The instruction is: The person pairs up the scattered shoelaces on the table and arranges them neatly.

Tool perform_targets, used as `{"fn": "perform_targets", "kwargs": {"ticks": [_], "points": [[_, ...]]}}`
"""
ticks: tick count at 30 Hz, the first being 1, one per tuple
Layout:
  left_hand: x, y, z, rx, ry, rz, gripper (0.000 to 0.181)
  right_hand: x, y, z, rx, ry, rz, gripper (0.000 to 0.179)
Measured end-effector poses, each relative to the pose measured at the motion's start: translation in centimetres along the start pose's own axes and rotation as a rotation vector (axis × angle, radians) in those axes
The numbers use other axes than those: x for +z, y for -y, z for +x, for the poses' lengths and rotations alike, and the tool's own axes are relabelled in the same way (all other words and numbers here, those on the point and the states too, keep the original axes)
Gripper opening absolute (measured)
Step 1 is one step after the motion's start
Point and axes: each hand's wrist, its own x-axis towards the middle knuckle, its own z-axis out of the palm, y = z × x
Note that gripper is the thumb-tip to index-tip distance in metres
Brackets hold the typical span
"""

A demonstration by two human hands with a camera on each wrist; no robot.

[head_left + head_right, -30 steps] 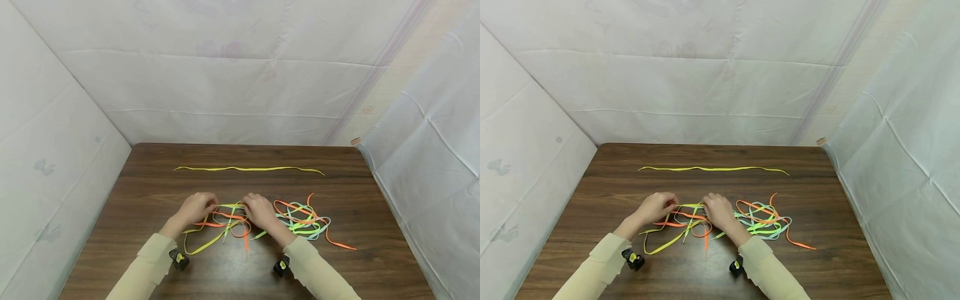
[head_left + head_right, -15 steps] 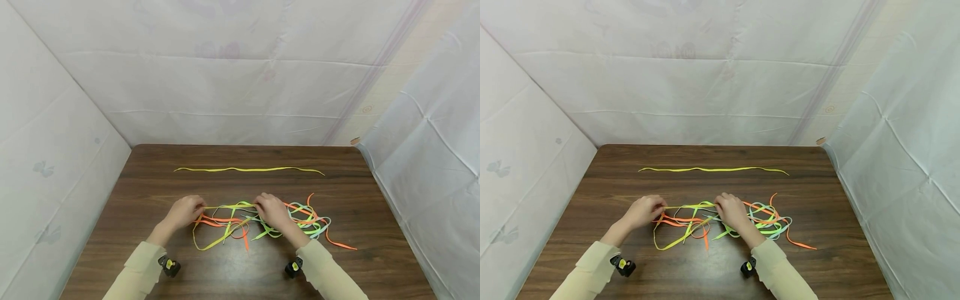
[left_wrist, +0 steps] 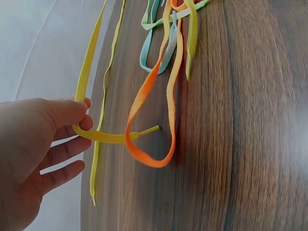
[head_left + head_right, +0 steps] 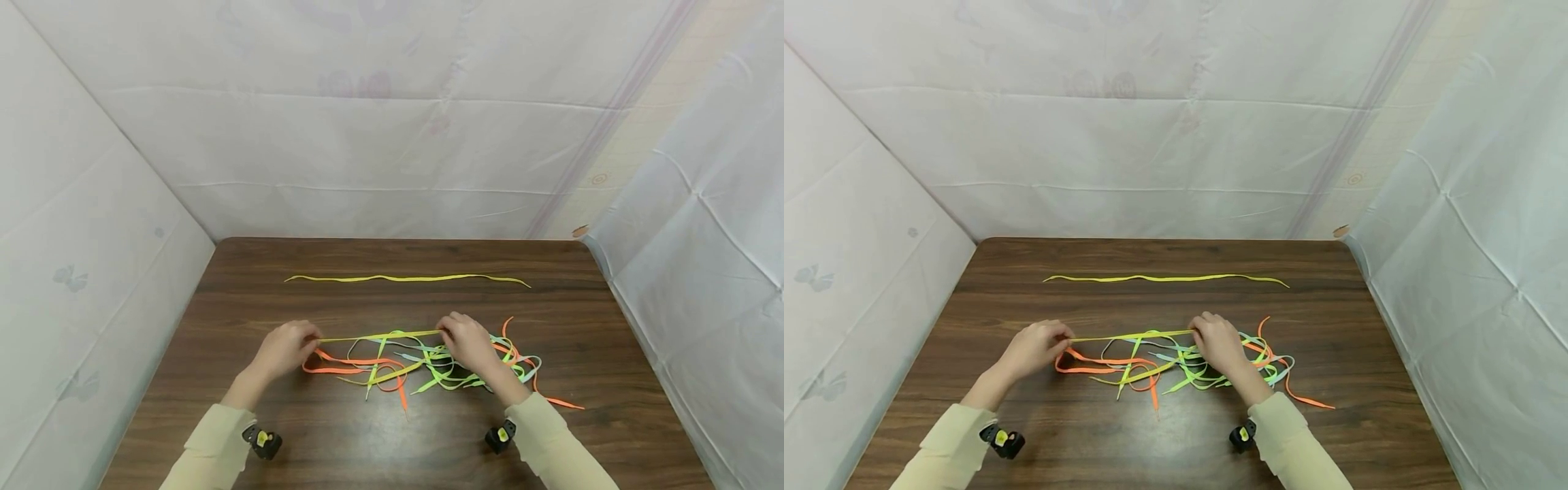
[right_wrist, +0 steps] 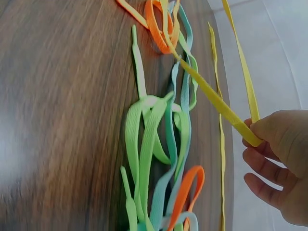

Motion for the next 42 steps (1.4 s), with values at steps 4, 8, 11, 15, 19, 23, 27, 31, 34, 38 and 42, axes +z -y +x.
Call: {"fn": "perform_targets", "kwargs": {"ticks": [4,8,11,15,19,23,27,31,34,38,42], "points": [[-0.2,0.5,-0.5,-0.014,-0.004,0.015,0.006,-0.5,-0.6,-0.2,0.015,-0.013,-0.005,0.007],[-0.4,1.1,-0.9,-0.029,-0.015,0.025,0.005,-1.1,-1.2,-0.4,0.036,-0.012,0.004,0.007],[-0.6,1.6,-1.2,-0.040,-0.029,0.033,0.005,-1.4,-1.6,-0.5,0.041,-0.005,-0.003,0.007],[-1.0,2.2,-1.6,-0.053,-0.041,0.043,0.005,-1.8,-2.1,-0.8,0.063,0.005,-0.009,0.007],[-1.2,2.8,-2.0,-0.062,-0.058,0.045,0.005,-2.4,-2.3,-1.0,0.091,0.014,-0.001,0.006],[-1.3,3.6,-2.2,-0.075,-0.069,0.045,0.005,-2.8,-2.6,-1.1,0.098,0.011,-0.004,0.005],[-1.4,4.3,-2.5,-0.099,-0.079,0.049,0.005,-3.2,-3.1,-1.2,0.098,-0.001,-0.005,0.005],[-1.5,4.9,-2.7,-0.131,-0.081,0.050,0.005,-3.7,-3.6,-1.4,0.100,-0.015,-0.011,0.006],[-1.6,5.2,-2.9,-0.149,-0.081,0.048,0.005,-3.9,-4.1,-1.5,0.098,-0.019,-0.026,0.006],[-1.6,5.7,-3.2,-0.174,-0.090,0.052,0.006,-4.2,-4.8,-1.8,0.109,-0.014,-0.033,0.006],[-1.8,6.3,-3.2,-0.198,-0.092,0.057,0.006,-4.6,-5.5,-2.1,0.138,0.005,-0.038,0.006]]}}
